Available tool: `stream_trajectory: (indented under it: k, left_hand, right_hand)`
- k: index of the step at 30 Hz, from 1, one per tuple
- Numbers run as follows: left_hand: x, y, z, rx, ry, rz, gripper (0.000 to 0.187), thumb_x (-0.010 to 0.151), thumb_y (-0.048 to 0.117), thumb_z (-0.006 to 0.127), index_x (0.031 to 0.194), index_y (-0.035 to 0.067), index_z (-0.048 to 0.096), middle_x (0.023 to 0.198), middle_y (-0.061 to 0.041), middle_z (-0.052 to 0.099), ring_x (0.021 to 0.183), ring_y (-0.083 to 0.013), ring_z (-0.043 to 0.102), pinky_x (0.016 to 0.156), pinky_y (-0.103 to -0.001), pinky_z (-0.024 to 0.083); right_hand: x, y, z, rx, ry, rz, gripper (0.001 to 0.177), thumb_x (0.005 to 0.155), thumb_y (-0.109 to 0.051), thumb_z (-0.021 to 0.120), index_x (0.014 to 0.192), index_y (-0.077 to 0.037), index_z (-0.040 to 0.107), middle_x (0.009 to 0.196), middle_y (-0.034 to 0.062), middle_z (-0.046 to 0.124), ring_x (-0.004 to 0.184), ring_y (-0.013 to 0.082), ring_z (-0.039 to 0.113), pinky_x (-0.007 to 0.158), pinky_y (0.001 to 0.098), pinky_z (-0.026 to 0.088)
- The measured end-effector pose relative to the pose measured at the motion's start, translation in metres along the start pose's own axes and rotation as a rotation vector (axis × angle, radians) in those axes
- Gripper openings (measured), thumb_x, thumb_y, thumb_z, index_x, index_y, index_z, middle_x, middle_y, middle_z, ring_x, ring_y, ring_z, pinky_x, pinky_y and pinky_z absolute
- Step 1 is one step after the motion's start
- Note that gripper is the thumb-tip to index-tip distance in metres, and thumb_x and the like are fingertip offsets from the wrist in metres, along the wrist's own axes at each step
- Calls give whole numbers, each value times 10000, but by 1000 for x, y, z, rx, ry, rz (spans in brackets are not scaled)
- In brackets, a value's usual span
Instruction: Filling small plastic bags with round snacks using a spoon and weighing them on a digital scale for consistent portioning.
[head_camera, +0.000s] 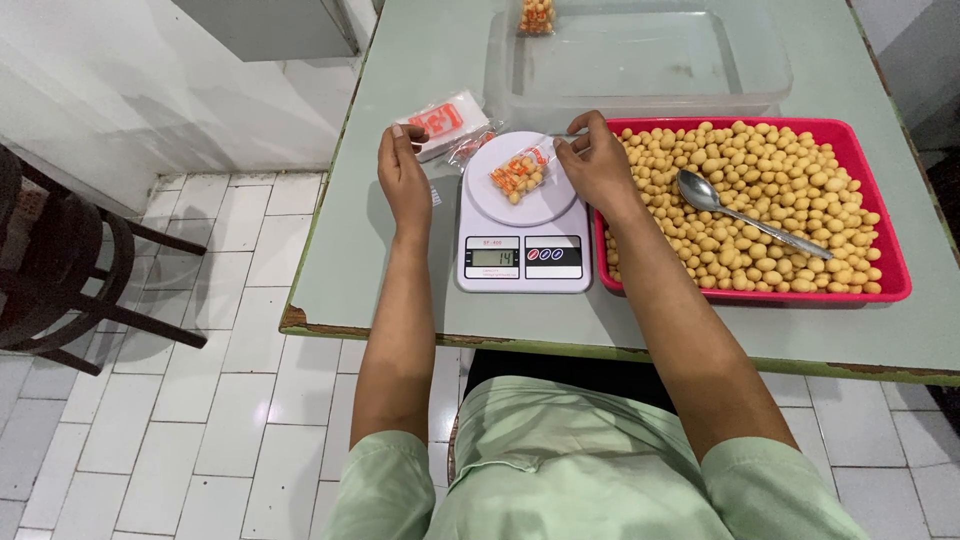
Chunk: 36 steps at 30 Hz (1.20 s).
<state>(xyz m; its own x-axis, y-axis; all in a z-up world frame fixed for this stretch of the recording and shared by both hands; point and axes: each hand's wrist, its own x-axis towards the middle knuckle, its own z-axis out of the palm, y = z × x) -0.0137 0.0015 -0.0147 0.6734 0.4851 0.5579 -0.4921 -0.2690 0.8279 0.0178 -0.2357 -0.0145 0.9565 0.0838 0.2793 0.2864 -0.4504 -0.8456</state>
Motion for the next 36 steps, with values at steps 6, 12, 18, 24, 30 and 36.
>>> stream_trajectory:
  k: [6, 12, 18, 24, 30, 36]
  left_hand:
    - [0, 0, 1, 8, -1, -6, 358, 1035, 305, 325, 869, 119, 580, 789, -54, 583, 825, -169, 557, 803, -285, 463]
    - [0, -2, 2, -5, -5, -14, 352, 1035, 305, 334, 866, 120, 581, 794, -49, 589, 837, -162, 566, 809, -285, 466]
    - [-1, 0, 0, -6, -16, -18, 364, 1037, 307, 322, 873, 112, 582, 803, -57, 587, 846, -167, 563, 815, -290, 462]
    - [-1, 3, 1, -4, -15, -21, 367, 1035, 314, 325, 874, 111, 585, 804, -57, 590, 845, -172, 569, 820, -294, 468]
    - [1, -17, 1, -2, -90, -10, 334, 1037, 326, 366, 916, 112, 592, 836, -51, 593, 828, -170, 560, 807, -304, 452]
    - [-8, -24, 12, 20, -324, 9, 151, 928, 207, 619, 1043, 111, 599, 965, -92, 624, 907, -219, 584, 788, -348, 428]
  right_hand:
    - [-2, -4, 0, -1, -6, 4, 266, 888, -172, 618, 1084, -15, 531, 864, 261, 633, 737, 335, 661, 591, 398, 524]
    - [-1, -3, 1, -4, 3, -3, 253, 877, -152, 608, 1078, -17, 536, 859, 260, 635, 728, 335, 654, 583, 406, 517]
    - [0, 1, 2, 5, 6, -5, 247, 859, -139, 609, 1068, -25, 542, 845, 244, 632, 707, 317, 650, 574, 392, 513]
    - [2, 2, 3, 8, 20, -5, 234, 842, -114, 608, 1054, -31, 554, 830, 227, 633, 698, 298, 648, 568, 379, 511]
    - [3, -11, -1, 141, 20, -17, 237, 828, -39, 581, 1062, -66, 563, 839, 126, 614, 702, 189, 589, 578, 280, 474]
    - [0, -88, -30, 147, -148, -217, 262, 860, -36, 592, 1108, -109, 548, 901, 110, 633, 830, 202, 583, 664, 288, 437]
